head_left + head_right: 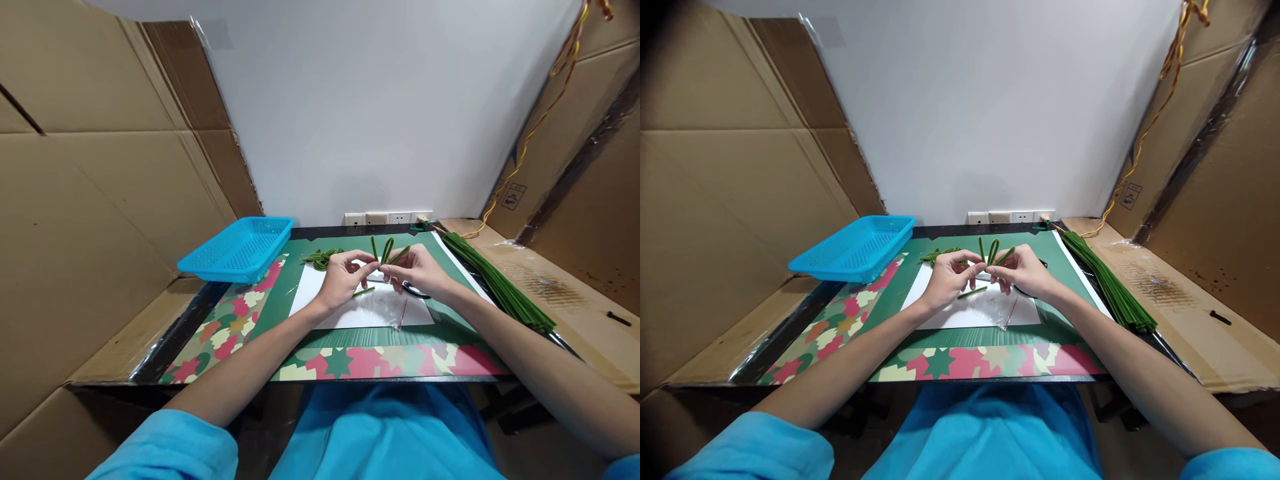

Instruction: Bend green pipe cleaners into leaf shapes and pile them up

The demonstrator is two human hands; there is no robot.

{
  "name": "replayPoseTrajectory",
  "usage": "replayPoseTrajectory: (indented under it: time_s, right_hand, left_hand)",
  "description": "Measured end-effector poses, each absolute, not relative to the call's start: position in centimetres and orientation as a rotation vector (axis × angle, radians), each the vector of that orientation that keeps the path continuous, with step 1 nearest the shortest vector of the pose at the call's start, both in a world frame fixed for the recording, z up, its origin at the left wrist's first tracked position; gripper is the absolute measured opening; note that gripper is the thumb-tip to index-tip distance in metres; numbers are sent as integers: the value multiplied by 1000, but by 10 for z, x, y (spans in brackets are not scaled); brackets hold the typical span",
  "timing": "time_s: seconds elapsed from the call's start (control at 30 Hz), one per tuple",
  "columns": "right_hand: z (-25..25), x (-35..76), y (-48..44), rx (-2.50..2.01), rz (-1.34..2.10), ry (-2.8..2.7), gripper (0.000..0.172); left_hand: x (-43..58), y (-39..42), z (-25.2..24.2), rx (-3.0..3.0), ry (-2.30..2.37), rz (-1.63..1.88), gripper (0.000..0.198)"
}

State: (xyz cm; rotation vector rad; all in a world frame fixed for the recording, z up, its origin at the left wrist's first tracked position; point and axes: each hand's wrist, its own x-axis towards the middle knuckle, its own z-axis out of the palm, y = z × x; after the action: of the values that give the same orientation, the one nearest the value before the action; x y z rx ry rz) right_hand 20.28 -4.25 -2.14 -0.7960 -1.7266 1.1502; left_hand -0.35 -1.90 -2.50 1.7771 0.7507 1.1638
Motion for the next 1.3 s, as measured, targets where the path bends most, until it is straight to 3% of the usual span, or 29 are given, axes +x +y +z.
replayPoseTrajectory:
  time_s: [0.67, 0.93, 1.3]
  right_hand:
    - [-30, 208, -39, -966, 1095, -1902, 44]
    - [-31, 210, -39, -980, 945, -1891, 46]
    - [-28, 211, -39, -927, 945, -1915, 47]
  left_hand:
    - [-4, -22, -27, 1850, 765, 898, 36]
    - [-5, -26, -24, 1743, 686, 639, 50]
    - [-2, -26, -24, 1752, 599, 767, 46]
